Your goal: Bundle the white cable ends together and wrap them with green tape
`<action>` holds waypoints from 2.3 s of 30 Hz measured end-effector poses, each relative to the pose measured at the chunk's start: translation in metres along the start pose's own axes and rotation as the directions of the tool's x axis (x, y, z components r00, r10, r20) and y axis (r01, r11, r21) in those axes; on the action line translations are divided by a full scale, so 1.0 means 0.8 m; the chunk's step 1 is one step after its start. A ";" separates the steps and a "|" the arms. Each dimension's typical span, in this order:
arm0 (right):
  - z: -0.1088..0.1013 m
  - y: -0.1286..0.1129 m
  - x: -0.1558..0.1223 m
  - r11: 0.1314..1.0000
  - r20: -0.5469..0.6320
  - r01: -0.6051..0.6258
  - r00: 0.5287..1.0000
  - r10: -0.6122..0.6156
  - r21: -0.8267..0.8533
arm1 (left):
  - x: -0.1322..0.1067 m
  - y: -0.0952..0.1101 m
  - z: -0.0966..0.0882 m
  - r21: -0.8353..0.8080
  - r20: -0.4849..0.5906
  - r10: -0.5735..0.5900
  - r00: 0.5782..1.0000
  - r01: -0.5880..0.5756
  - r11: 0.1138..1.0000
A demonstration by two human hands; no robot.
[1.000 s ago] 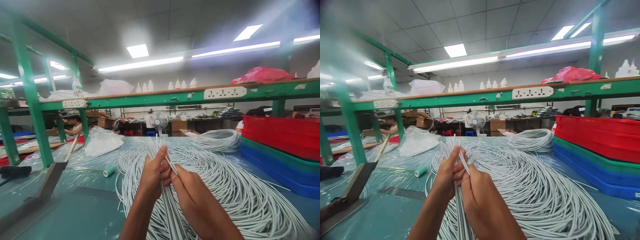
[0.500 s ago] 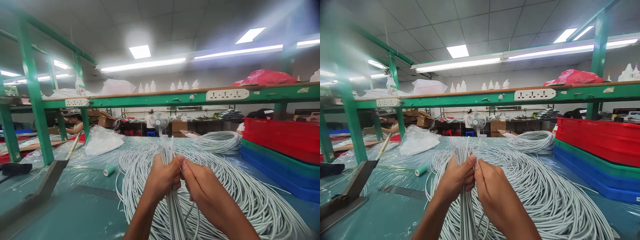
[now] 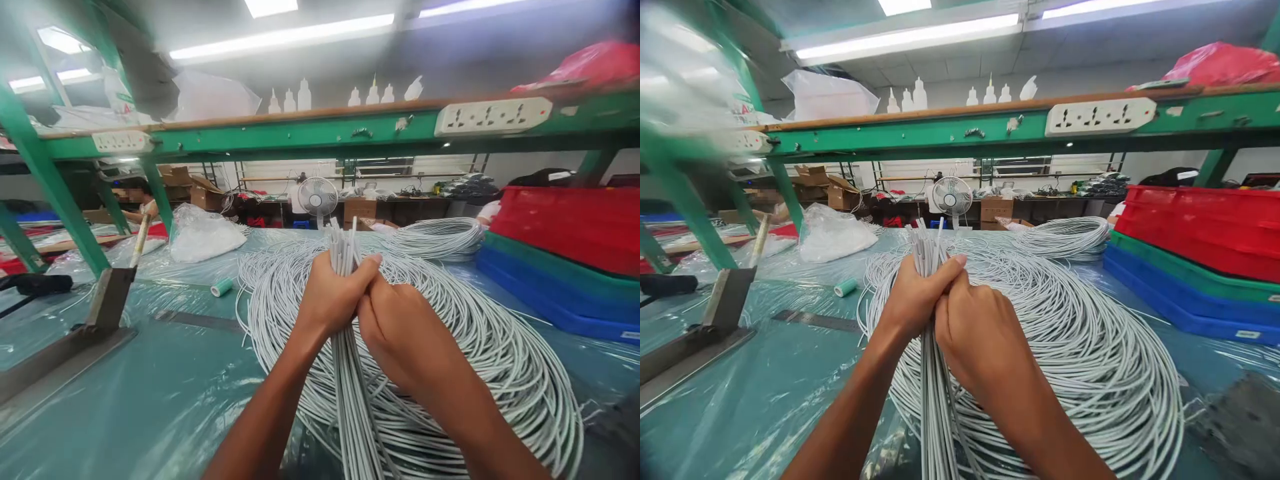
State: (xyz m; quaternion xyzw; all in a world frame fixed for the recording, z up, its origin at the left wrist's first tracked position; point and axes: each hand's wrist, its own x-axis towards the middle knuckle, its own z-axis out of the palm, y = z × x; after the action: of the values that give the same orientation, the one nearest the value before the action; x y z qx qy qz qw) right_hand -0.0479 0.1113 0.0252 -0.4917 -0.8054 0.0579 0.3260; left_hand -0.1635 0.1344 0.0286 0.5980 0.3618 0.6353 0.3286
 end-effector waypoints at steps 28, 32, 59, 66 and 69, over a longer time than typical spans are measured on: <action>0.023 0.077 0.069 0.889 0.289 -0.074 0.955 -0.067 0.453 | -0.004 0.055 -0.053 -0.716 0.288 0.025 0.957 0.198 0.669; 0.114 0.108 0.086 0.954 0.327 -0.107 0.945 0.011 0.279 | -0.022 0.078 -0.059 -0.701 0.315 0.071 0.946 0.181 0.690; 0.151 0.154 0.112 0.210 0.370 -0.395 0.917 0.151 0.894 | -0.013 0.056 -0.040 -0.683 0.337 0.023 0.941 0.228 0.694; 0.084 0.141 0.106 0.142 -0.034 0.011 0.986 0.161 0.990 | 0.011 0.026 -0.033 -0.614 0.222 -0.131 0.966 0.243 0.751; 0.054 0.114 0.091 0.237 0.019 -0.015 1.000 -0.016 0.971 | 0.022 0.007 -0.029 -0.538 0.126 -0.169 0.977 0.211 0.816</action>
State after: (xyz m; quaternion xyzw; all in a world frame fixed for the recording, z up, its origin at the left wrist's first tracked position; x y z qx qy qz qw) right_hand -0.0262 0.2283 -0.0123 -0.1845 -0.6017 0.5488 0.5502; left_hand -0.1882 0.1452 0.0418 0.4624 0.2104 0.6539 0.5606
